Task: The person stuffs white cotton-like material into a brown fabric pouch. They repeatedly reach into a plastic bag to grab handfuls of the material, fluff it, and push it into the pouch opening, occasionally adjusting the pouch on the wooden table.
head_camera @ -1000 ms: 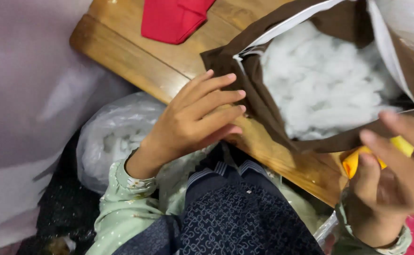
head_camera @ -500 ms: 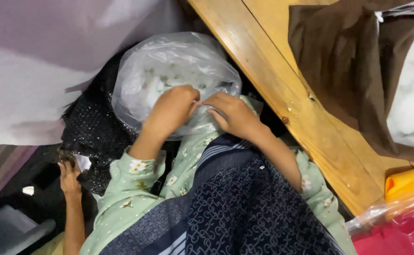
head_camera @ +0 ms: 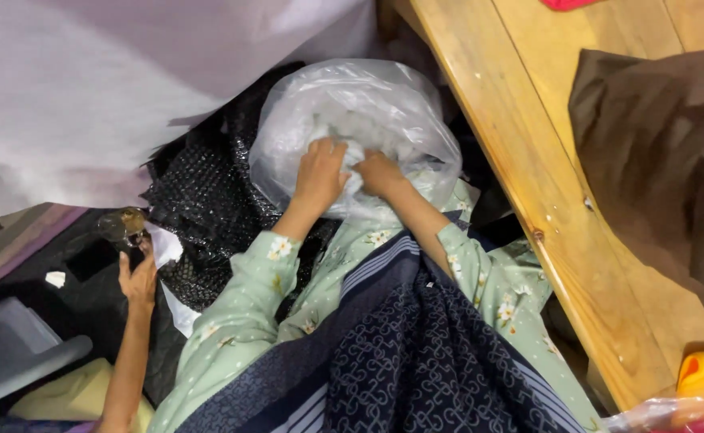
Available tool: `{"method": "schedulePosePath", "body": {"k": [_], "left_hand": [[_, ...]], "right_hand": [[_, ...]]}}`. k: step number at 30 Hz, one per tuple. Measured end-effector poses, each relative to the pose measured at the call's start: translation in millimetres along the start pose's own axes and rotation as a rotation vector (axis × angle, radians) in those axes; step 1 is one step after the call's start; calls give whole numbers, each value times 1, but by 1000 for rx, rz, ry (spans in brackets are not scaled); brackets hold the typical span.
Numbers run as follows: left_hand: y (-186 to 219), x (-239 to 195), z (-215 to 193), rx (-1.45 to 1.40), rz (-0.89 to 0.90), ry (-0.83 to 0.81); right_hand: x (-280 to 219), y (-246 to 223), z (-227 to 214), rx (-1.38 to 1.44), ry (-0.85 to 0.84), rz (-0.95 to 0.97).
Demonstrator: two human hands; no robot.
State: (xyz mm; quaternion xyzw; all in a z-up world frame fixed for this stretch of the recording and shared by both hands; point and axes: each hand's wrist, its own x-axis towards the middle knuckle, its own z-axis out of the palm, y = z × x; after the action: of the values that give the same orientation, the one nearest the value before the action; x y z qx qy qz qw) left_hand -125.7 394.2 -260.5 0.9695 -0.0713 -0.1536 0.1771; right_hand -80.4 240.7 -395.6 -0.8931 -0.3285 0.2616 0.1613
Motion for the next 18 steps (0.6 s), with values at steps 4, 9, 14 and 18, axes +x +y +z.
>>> {"method": "schedulePosePath", "body": {"k": [4, 9, 14, 18], "left_hand": [[8, 1, -16, -135, -118, -65], [-3, 31, 44, -101, -44, -200], [25, 24, 21, -334, 186, 5], [37, 11, -61, -472, 323, 173]], "right_hand": [[4, 37, 27, 197, 149, -64], [-40, 16, -43, 416, 405, -115], [-86, 2, -91, 611, 600, -61], [-114, -17, -149, 730, 695, -81]]}}
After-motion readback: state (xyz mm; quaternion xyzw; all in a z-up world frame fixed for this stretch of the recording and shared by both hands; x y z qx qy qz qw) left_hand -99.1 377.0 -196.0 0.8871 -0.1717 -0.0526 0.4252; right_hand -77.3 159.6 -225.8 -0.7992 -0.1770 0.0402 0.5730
